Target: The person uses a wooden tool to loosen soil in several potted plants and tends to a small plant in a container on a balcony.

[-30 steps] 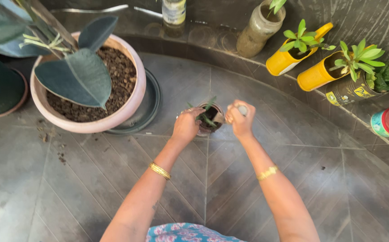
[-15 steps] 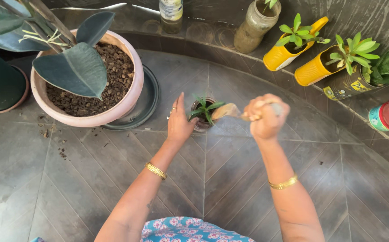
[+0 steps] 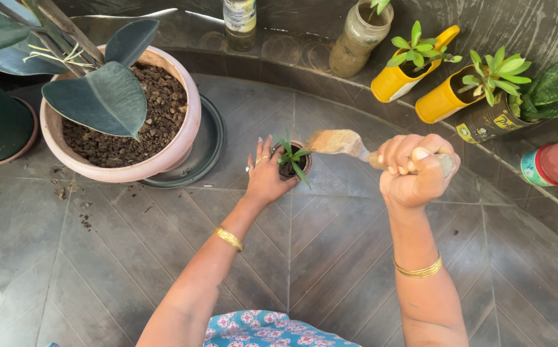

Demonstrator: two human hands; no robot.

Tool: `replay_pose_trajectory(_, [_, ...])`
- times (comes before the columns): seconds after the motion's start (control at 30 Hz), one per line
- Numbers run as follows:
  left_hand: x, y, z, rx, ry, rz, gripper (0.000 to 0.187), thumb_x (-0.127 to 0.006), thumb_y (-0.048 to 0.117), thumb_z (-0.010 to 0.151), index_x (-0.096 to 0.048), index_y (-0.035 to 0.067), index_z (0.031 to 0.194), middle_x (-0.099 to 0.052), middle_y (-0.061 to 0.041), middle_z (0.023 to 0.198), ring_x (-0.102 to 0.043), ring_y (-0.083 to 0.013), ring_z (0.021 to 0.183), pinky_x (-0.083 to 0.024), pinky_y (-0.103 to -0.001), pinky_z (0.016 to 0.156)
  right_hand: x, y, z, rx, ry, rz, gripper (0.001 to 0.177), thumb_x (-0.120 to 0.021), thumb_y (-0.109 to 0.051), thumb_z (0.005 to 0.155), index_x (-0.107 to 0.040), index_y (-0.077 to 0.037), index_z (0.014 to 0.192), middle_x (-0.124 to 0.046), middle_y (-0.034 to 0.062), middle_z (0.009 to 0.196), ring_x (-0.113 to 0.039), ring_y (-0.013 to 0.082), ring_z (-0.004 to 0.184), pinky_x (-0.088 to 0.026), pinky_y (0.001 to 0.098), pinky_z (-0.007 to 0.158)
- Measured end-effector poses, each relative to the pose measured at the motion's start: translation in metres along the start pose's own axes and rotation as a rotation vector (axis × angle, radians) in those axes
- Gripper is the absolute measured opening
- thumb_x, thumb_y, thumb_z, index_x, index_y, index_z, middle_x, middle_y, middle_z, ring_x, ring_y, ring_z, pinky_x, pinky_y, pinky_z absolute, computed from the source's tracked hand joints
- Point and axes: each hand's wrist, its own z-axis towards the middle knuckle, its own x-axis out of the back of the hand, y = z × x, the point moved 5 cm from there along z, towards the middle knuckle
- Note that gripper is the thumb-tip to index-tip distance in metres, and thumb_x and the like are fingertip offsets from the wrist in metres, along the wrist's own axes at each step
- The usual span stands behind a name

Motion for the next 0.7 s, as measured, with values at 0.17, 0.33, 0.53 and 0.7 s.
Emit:
replay_pose_trajectory(0.17, [0.005, 0.027, 0.000, -0.159, 0.016, 0.022, 0.083, -0.082, 0.036, 0.069, -0.051, 0.009, 0.141, -0.036, -0.016, 0.157, -0.025, -0.0371, 0.152, -0.013, -0.065, 0.123, -0.001, 0.007, 0.002, 0.023, 0.010, -0.008, 0.025, -0.049, -0.010, 0.088, -0.035, -0.008, 0.068, -0.038, 0.0075, 0.051, -0.035, 0.0166, 0.042, -0.038, 0.0351, 0.048])
replay_pose_trajectory(0.33, [-0.023, 0.048, -0.031, -0.467, 0.094, 0.004, 0.073, -0.071, 0.014, 0.074, -0.053, 0.004, 0.143, -0.050, -0.020, 0.149, -0.038, -0.0403, 0.146, -0.023, -0.061, 0.121, 0.000, 0.046, 0.000, -0.008, 0.053, 0.062, 0.024, -0.049, -0.004, 0.087, -0.037, -0.008, 0.067, -0.040, 0.0059, 0.056, -0.036, 0.0155, 0.042, -0.038, 0.0336, 0.044])
replay_pose_trajectory(0.53, [-0.051, 0.044, -0.056, -0.542, 0.206, 0.113, 0.053, -0.062, 0.008, 0.087, -0.056, 0.005, 0.139, -0.046, -0.026, 0.150, -0.034, -0.0460, 0.147, -0.025, -0.058, 0.121, -0.002, 0.119, -0.024, -0.141, 0.003, 0.057, 0.021, -0.048, 0.006, 0.089, -0.047, -0.004, 0.071, -0.047, 0.0066, 0.062, -0.042, 0.0139, 0.053, -0.043, 0.0354, 0.055])
replay_pose_trajectory(0.7, [-0.057, 0.040, -0.056, -0.515, 0.186, 0.119, 0.052, -0.058, 0.006, 0.087, -0.057, 0.004, 0.140, -0.047, -0.025, 0.150, -0.034, -0.0447, 0.149, -0.025, -0.055, 0.124, 0.010, 0.156, -0.043, -0.226, 0.011, 0.014, 0.018, -0.048, 0.007, 0.089, -0.046, -0.003, 0.073, -0.049, 0.0069, 0.064, -0.043, 0.0140, 0.053, -0.043, 0.0336, 0.053])
